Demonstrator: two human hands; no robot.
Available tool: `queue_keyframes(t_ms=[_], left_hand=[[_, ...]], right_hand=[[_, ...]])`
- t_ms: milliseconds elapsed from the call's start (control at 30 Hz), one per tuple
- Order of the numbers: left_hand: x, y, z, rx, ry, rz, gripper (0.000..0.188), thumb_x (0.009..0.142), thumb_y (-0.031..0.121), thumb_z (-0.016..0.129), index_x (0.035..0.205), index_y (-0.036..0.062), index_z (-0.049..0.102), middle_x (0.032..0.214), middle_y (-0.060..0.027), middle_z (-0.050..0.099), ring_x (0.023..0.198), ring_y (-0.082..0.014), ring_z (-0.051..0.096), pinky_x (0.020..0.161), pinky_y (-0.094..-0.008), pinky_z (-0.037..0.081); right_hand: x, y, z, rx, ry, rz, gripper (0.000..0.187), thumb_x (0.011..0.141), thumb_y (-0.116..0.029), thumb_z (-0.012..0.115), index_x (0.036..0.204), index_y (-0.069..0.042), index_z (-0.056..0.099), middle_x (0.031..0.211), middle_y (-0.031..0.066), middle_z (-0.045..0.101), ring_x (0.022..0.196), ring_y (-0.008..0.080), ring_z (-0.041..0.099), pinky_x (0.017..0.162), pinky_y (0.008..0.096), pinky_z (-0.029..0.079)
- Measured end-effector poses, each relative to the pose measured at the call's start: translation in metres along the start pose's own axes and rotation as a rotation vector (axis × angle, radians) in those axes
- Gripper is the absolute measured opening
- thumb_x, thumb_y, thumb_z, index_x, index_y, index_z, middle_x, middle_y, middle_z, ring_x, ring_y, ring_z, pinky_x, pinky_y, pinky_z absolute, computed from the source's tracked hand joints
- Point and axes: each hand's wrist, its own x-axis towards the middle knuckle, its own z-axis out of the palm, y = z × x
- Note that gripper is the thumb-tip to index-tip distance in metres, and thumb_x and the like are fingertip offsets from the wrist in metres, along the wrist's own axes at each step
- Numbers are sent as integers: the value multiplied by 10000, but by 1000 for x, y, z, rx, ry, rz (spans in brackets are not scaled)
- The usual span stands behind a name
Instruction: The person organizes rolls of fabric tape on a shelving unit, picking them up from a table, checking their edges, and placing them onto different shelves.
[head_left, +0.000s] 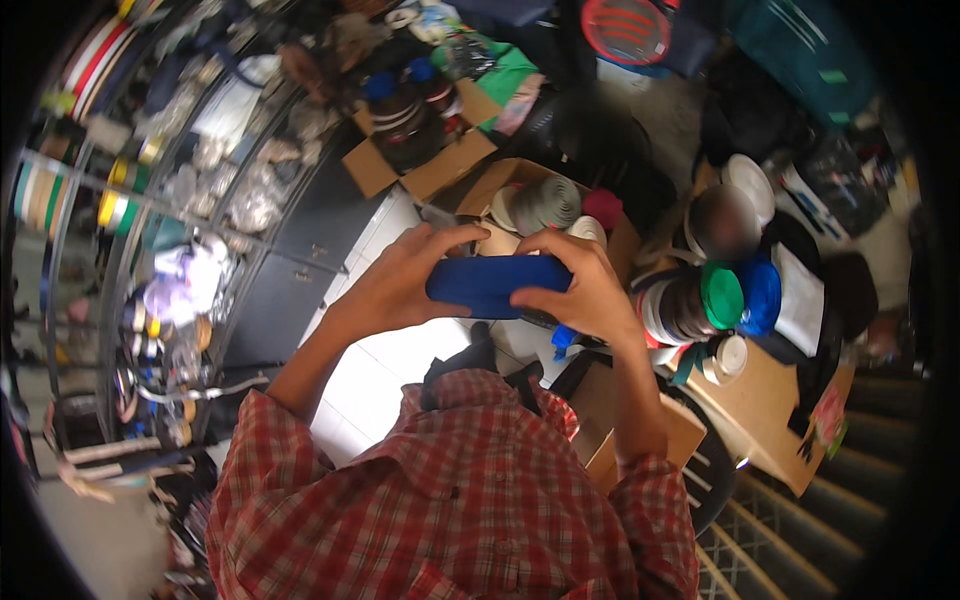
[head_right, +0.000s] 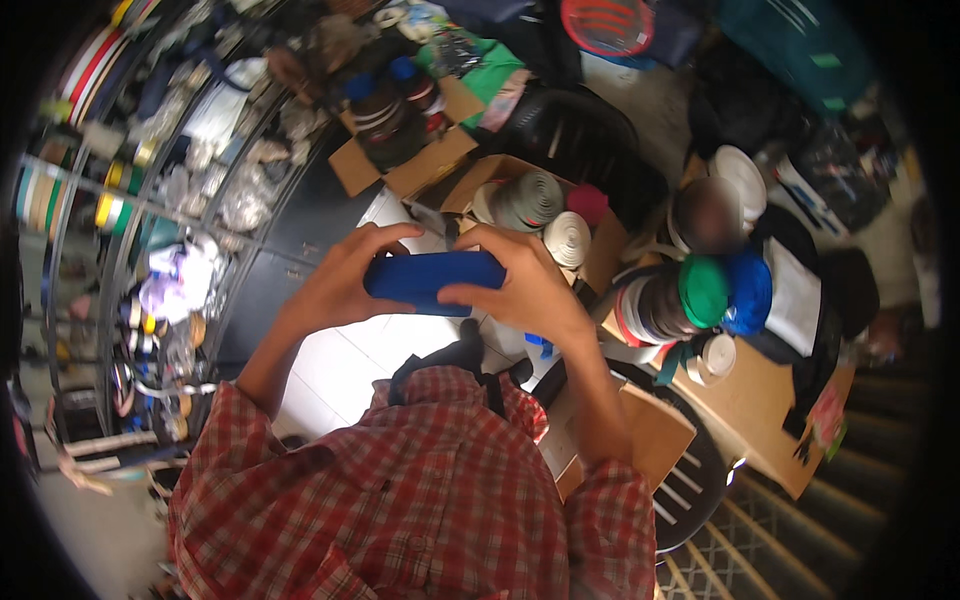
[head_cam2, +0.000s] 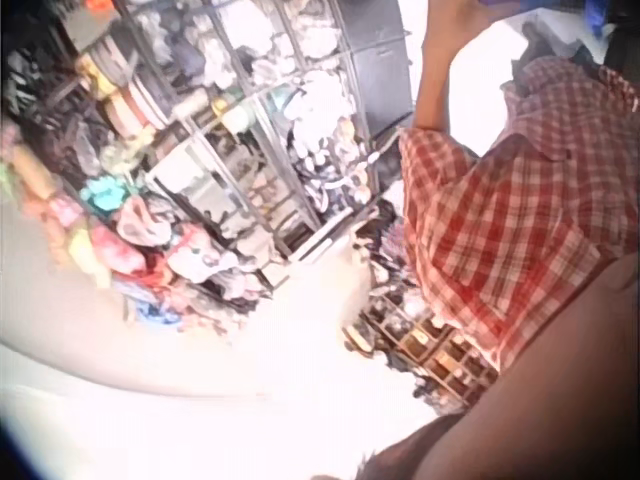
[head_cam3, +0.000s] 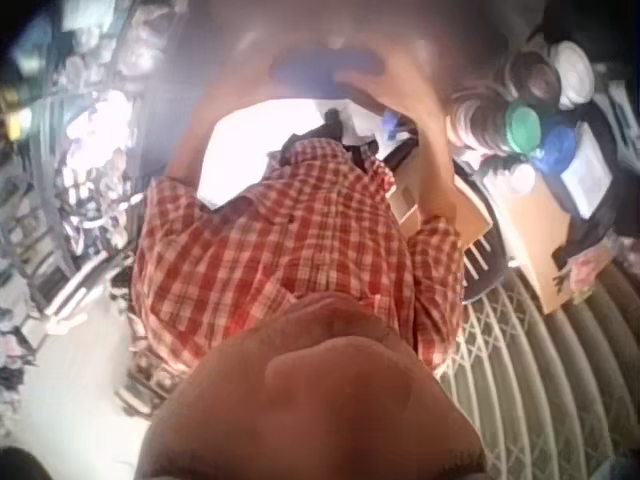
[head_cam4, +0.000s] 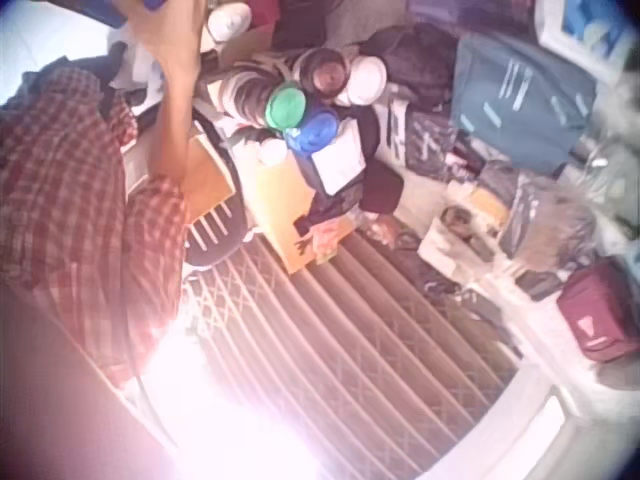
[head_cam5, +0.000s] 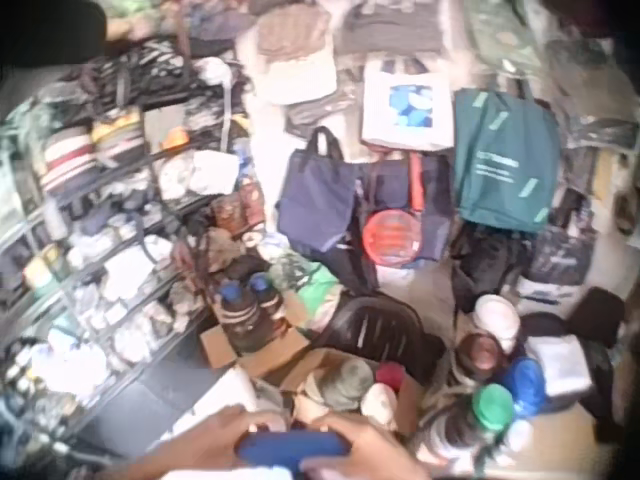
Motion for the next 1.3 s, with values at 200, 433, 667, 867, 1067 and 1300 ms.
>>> queue_keyframes(t_ms=[200,433,667,867,1067,1300], left_hand=[[-61,-29,-26,-316,266,-116,630,634,143,823,1196,105,542,1011,-120,648,934,-265,641,819,-365,503],[-145,-110,-60,-535,620,-106,499,754,211,760,1175,26,568,1044,-112,654,987,-180,609,885,-291,444],[-229,-168,-103,-893,990,-183,363,884,305,634,1071,-6,614,980,-80,652,930,-140,590,852,-267,432],[-274,-197,-124,-651,1145,-343,282,910,264,596,991,-5,620,893,-60,647,857,-111,578,774,-245,438],[-308,-223,-130,-841,1315,-453,320,896,300,614,959,-12,643,844,-57,650,792,-102,578,726,-237,448],[-314,-249,-134,-970,1540,-448,381,928,347,563,925,-27,637,821,-65,629,746,-91,573,651,-222,455]], right_hand=[[22,-11,78,-89,-115,99,535,627,-250,844,1037,-7,602,872,118,644,768,247,655,708,336,514],[74,-23,165,358,67,92,527,668,-200,828,1086,14,588,920,70,653,839,136,614,768,269,486],[128,-52,282,628,26,71,540,740,-267,789,1130,23,556,979,52,613,895,125,574,813,250,451],[156,-70,357,560,-75,2,472,771,-220,753,1122,25,555,974,56,615,892,129,573,818,264,454],[190,-83,381,311,-258,-14,405,800,-204,715,1113,-4,555,868,71,639,789,117,584,701,254,452],[228,-73,382,136,-406,-146,392,835,-208,674,1148,-11,545,818,64,638,701,96,549,599,226,411]])
